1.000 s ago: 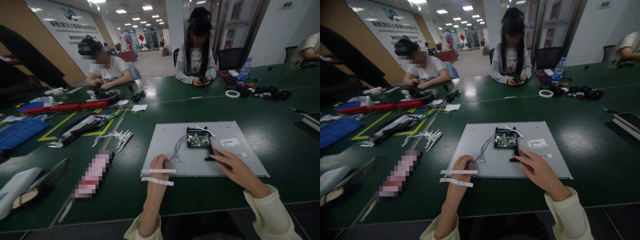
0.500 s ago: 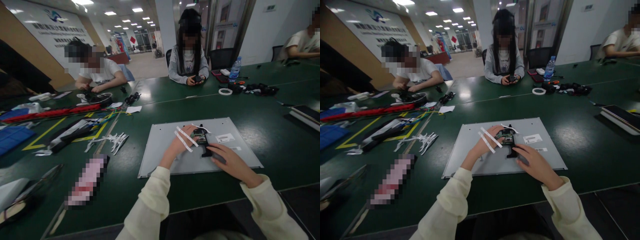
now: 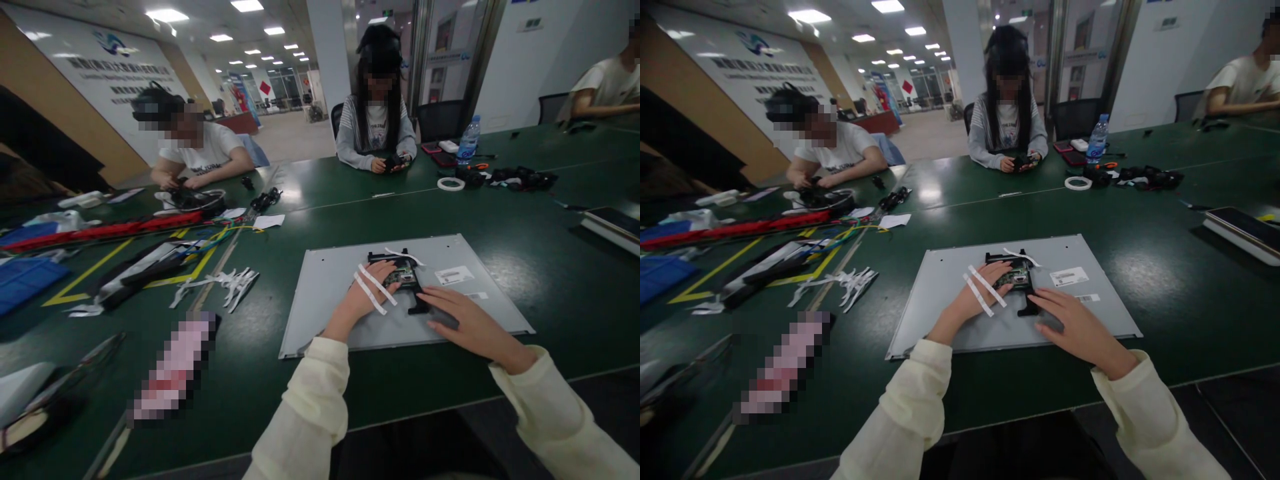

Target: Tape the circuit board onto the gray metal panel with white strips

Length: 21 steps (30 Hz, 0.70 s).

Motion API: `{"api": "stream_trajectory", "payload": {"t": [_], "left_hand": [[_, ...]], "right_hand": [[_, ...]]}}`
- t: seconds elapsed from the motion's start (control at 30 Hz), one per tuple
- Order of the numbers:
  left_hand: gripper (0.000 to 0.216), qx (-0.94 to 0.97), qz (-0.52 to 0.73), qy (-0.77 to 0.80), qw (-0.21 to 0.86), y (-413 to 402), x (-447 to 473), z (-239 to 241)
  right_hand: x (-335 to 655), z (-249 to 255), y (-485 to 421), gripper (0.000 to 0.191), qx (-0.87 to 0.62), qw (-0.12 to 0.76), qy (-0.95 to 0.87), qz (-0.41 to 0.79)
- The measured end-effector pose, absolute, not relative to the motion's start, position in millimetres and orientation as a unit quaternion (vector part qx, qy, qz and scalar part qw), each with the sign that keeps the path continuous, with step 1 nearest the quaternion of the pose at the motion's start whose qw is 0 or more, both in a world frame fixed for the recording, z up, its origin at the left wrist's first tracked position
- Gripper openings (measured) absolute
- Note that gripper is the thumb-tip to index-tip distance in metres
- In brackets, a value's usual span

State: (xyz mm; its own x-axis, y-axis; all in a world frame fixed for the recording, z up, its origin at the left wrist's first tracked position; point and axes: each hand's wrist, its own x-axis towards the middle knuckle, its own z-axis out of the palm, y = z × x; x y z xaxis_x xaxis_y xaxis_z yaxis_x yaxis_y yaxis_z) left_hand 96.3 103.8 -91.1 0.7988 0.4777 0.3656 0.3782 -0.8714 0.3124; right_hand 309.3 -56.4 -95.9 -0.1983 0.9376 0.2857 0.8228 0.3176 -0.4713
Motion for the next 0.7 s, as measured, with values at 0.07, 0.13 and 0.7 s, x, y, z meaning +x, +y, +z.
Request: {"api": "stream_trajectory", "payload": {"t": [0.07,0.13,0.7], "left_hand": [[0.038,0.942,0.222,0.225,0.112,104.5,95.6,-92.1],[0.038,0.942,0.224,0.225,0.11,105.3,95.2,-93.2],[0.037,0.941,0.228,0.227,0.106,106.0,96.4,-93.8]], "right_hand": [[309.7,-93.0,-57.0,0.055,-0.568,0.255,-0.775,0.108],[309.9,-91.2,-57.2,0.058,-0.563,0.242,-0.783,0.108],[362.5,-122.7,-29.0,0.049,-0.727,0.169,-0.664,-0.051]]}}
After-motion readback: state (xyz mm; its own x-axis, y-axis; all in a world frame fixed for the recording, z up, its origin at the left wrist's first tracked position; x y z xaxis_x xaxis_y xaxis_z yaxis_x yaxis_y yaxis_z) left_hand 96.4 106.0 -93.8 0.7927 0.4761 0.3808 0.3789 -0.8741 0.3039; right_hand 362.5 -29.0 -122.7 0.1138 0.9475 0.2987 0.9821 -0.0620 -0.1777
